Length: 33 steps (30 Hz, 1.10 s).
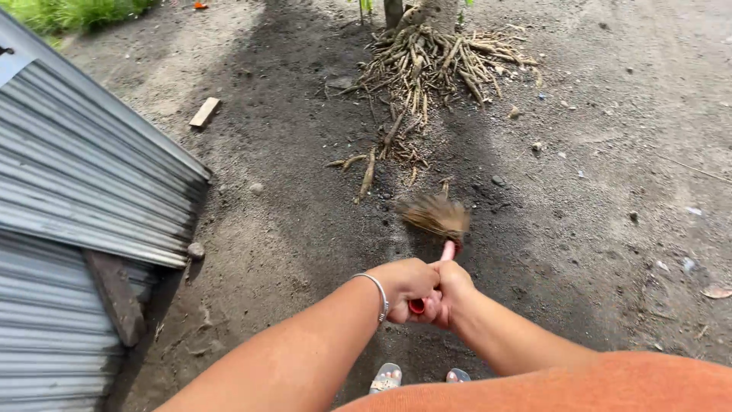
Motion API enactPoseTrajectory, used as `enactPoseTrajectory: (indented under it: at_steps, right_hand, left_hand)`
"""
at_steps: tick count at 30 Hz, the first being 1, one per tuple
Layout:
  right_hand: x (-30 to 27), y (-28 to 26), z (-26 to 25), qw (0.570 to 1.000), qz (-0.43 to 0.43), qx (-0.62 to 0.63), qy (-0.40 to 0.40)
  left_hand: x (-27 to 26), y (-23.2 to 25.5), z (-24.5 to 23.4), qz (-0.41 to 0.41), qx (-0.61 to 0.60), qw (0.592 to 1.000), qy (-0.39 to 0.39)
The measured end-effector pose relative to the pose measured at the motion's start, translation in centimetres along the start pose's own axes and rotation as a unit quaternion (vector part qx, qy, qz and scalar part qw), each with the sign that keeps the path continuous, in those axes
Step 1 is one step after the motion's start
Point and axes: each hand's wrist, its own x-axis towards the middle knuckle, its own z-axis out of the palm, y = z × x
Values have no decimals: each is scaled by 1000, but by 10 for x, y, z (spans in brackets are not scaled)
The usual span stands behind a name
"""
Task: Sweeping a dirt ground area with a stick broom.
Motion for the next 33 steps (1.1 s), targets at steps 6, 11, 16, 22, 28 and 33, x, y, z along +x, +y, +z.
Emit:
enactPoseTrajectory:
  at_steps: [6, 11, 16, 22, 28, 33]
  right_hand:
    - [-50, 4, 112, 951, -193, 149, 189]
    - [-47, -21, 97, 936, -245, 144, 208]
    - [-78, -43, 79, 967, -176, 40, 178]
    - [-83, 1, 4, 986, -137, -14, 99]
    - [-114, 58, -19, 930, -190, 205, 239]
    - [-139, 60, -23, 830, -306, 326, 335]
  left_hand:
    - [-48, 43, -54, -47, 47, 990, -124]
    - [-55, 54, -33, 30, 129, 984, -120]
    - [-25, 52, 11, 57, 72, 991, -97]
    - [-2, 14, 50, 65, 124, 990, 24]
    - [11, -5, 67, -92, 247, 943, -201]
    - [13, 1, 89, -107, 308, 891, -316]
